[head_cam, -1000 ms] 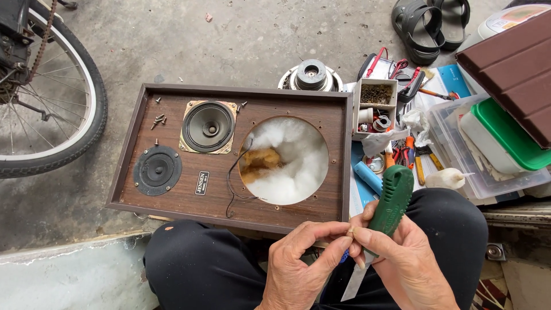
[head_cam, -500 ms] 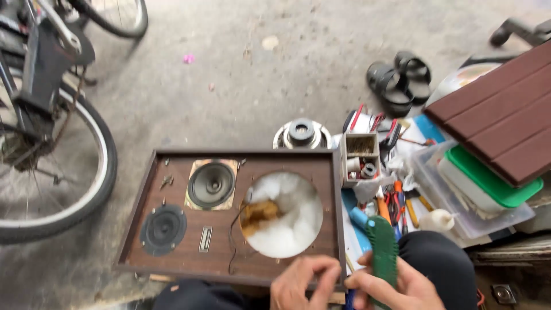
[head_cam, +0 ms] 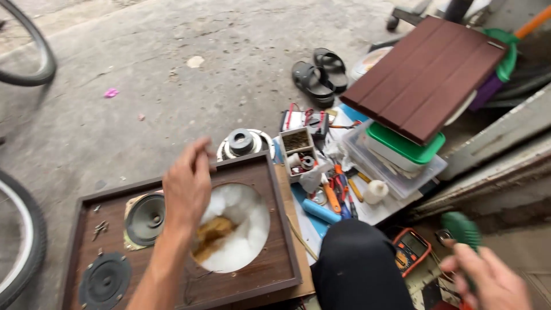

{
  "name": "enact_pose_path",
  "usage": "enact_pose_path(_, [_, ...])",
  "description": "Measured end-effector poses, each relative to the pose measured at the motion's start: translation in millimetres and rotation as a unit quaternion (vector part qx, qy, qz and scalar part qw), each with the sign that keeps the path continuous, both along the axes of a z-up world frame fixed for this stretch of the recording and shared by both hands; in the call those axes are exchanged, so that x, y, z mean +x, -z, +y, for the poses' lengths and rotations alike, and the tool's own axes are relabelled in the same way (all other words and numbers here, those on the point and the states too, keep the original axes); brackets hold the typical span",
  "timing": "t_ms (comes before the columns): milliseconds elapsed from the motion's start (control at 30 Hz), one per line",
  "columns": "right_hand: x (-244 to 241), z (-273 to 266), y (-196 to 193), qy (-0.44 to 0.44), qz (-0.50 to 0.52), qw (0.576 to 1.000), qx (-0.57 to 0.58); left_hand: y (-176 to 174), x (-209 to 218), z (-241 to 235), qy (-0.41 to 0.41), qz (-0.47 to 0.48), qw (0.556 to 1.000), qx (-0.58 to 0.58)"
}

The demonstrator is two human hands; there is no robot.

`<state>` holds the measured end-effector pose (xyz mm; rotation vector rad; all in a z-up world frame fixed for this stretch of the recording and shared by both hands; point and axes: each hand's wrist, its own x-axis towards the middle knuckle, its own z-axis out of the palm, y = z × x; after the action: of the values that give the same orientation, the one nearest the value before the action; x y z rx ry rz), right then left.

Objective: The person works on a disassembled wooden speaker box, using a utility knife to cut a wire and a tissue to clean the area. They then use a metal tool to scrape and adjust components inside the speaker enclosure.

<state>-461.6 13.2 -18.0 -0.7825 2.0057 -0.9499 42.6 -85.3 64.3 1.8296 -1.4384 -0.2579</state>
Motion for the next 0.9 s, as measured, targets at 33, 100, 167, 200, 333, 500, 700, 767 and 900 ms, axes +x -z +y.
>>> enact_pose_path(33, [6, -7, 16, 0.009, 0.000, 1.000, 0.002, 6, -15, 18, 0.009, 0.000, 1.000, 0.002])
enact_pose_path(100, [17, -21, 48, -0.146, 0.019, 0.982, 0.121, 18, -45, 59, -0.016, 0.080, 0.992, 0.097])
enact_pose_path(167, [41, -40, 104, -0.227, 0.028, 0.962, 0.147, 43, -57, 87, -0.037, 0.082, 0.989, 0.121])
enact_pose_path(200, [55, -52, 130, -0.313, 0.037, 0.934, 0.167, 53, -61, 99, -0.064, 0.083, 0.985, 0.139])
enact_pose_path(333, [112, -98, 156, -0.494, 0.044, 0.862, 0.105, 93, -74, 124, -0.056, 0.070, 0.996, 0.002])
enact_pose_path(500, [148, -152, 184, -0.497, 0.117, 0.860, -0.022, 180, -31, 131, 0.032, -0.006, 0.998, 0.056])
enact_pose_path(700, [159, -210, 140, -0.304, 0.206, 0.916, -0.161, 141, -94, 115, -0.237, 0.157, 0.959, -0.020])
enact_pose_path(767, [166, -232, 144, -0.341, 0.243, 0.895, -0.152, 146, -97, 112, -0.250, 0.163, 0.954, -0.038])
enact_pose_path(900, [159, -275, 181, -0.401, 0.266, 0.876, -0.029, 151, -95, 113, -0.262, 0.128, 0.956, -0.026])
